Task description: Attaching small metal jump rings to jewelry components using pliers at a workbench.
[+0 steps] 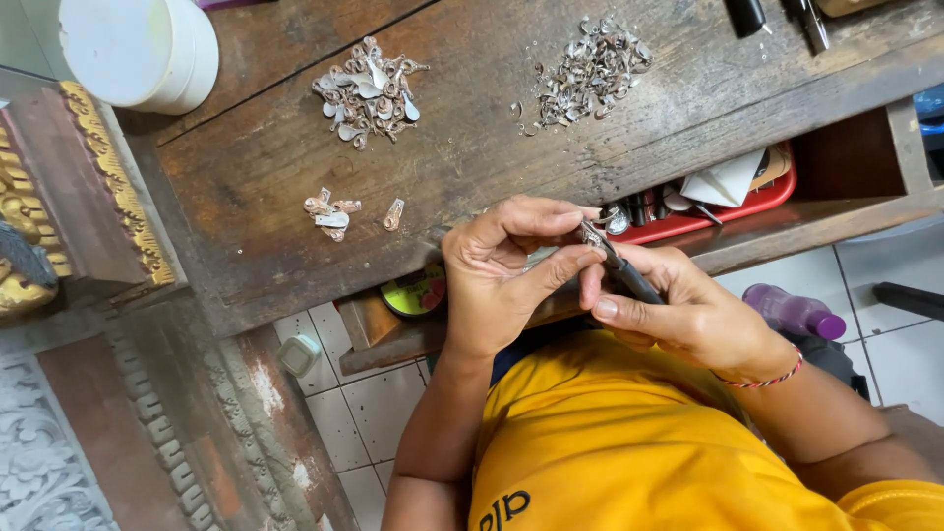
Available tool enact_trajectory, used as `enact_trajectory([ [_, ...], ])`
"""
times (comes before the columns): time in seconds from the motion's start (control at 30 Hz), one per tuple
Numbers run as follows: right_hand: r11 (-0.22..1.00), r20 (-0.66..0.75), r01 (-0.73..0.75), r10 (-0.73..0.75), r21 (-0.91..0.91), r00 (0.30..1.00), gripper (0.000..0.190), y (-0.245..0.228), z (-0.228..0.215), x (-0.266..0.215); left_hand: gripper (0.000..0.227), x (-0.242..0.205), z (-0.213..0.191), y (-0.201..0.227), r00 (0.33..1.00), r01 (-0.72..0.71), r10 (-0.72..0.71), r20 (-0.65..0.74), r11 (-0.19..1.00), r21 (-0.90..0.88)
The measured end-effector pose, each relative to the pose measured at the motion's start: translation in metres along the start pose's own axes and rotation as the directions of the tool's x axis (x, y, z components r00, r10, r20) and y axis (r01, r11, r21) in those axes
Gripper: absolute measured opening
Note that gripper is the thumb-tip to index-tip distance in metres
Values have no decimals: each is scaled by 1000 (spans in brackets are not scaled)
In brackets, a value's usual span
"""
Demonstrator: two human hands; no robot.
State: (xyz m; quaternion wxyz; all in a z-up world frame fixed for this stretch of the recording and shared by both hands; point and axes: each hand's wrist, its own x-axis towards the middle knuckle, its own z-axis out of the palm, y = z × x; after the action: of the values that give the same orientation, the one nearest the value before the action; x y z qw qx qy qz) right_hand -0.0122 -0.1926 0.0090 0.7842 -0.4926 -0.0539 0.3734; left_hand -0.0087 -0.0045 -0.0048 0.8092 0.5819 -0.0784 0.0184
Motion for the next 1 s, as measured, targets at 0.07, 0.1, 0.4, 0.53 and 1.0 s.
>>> enact_trajectory([
  [0.07, 1000, -11, -10, 10, 2, 1000, 17, 3, -3, 0, 25, 0, 0, 0, 1000, 11, -10, -7, 1000, 8],
  [0.1, 1000, -21, -20, 20, 3, 1000, 17, 4, -4, 0, 26, 0, 0, 0, 1000, 19, -19, -16, 1000, 16],
  [0.4, 1000, -21, -19, 19, 16, 1000, 18, 7, -7, 1, 26, 0, 7, 5, 992, 93, -90, -91, 995, 40],
  [0.53, 999, -40, 47, -47, -6, 998, 17, 14, -6, 2, 45, 4, 8, 7, 975, 188, -192, -110, 981, -47],
  [1.0, 995, -75, -8, 15, 99, 997, 14, 16, -4, 3, 28, 2, 10, 12, 987, 114, -109, -121, 993, 34],
])
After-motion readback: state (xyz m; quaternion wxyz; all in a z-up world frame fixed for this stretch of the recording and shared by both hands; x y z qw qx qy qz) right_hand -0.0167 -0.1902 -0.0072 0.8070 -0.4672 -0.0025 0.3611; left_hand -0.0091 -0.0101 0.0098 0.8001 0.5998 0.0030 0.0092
